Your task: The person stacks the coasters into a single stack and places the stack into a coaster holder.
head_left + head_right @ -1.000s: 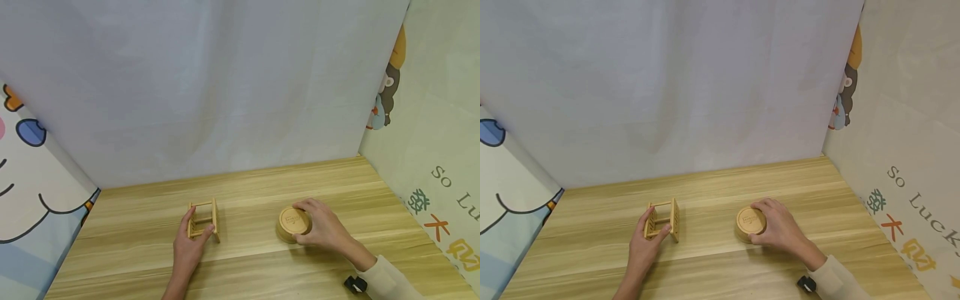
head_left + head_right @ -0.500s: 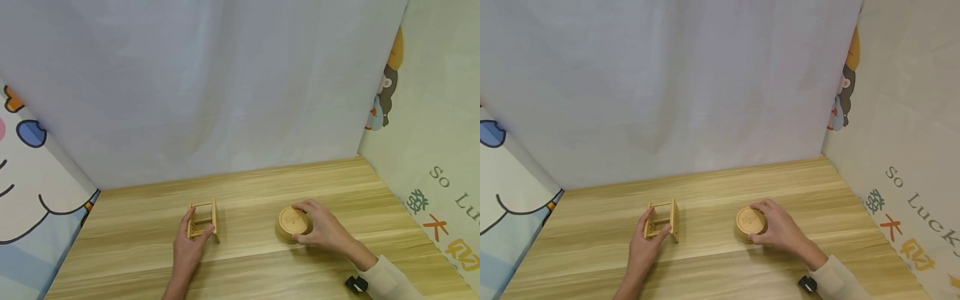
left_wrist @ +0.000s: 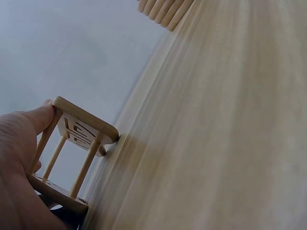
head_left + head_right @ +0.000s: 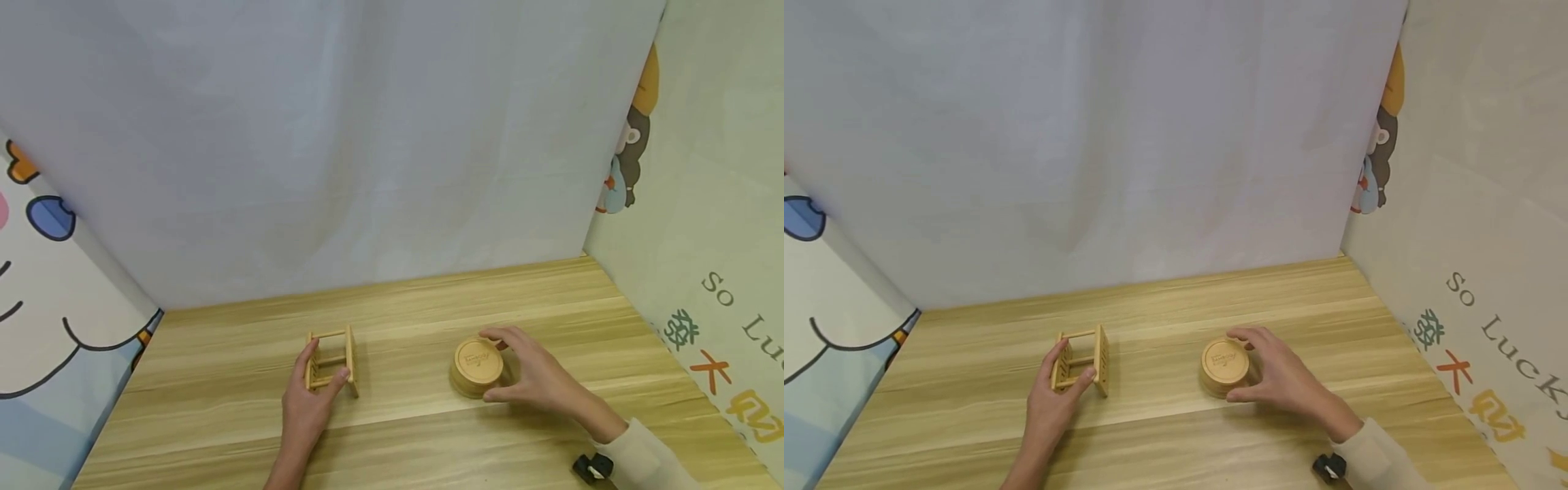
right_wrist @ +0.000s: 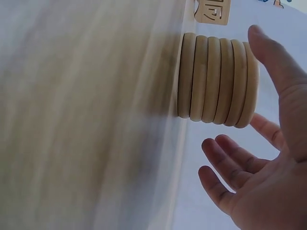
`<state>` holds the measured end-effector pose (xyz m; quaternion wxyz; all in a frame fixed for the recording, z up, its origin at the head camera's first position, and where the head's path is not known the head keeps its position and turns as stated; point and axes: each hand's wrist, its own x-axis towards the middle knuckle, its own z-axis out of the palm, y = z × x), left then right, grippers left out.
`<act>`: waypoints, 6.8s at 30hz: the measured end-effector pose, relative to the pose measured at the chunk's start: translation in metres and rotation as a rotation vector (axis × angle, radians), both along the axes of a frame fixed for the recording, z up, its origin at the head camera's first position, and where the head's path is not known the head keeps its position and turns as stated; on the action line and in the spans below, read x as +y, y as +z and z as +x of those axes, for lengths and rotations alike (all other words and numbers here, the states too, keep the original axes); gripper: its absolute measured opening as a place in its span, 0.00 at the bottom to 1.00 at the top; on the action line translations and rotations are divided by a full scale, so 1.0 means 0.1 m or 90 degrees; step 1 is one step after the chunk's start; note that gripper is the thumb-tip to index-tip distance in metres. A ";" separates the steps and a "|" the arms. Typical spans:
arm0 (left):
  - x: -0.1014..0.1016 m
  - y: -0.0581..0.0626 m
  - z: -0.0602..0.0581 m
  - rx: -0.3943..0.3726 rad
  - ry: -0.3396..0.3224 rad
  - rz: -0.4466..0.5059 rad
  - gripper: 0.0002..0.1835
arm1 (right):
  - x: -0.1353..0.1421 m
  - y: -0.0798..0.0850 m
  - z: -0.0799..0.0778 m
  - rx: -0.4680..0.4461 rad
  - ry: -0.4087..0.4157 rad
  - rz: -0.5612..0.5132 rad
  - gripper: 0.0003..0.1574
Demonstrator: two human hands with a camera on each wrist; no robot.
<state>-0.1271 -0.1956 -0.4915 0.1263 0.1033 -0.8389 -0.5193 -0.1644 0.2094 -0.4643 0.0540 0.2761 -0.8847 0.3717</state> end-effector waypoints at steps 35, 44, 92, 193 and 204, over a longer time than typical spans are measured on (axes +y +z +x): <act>-0.09 -0.21 -0.08 0.025 0.002 -0.022 0.47 | 0.05 -0.13 -0.02 -0.005 0.057 -0.009 0.48; 0.00 -0.01 -0.01 0.010 0.004 -0.014 0.46 | 0.05 -0.14 -0.02 -0.039 0.061 -0.008 0.49; 1.36 0.42 0.10 0.211 -0.361 -0.389 0.33 | 0.06 -0.19 -0.01 -0.054 0.080 -0.024 0.52; 1.62 -0.44 -0.38 -0.071 -0.321 0.177 0.27 | -0.08 -0.22 -0.10 -0.034 0.118 -0.089 0.51; 1.63 -0.14 -0.22 -0.057 -0.272 0.246 0.35 | -0.15 -0.16 -0.06 -0.010 0.121 -0.084 0.52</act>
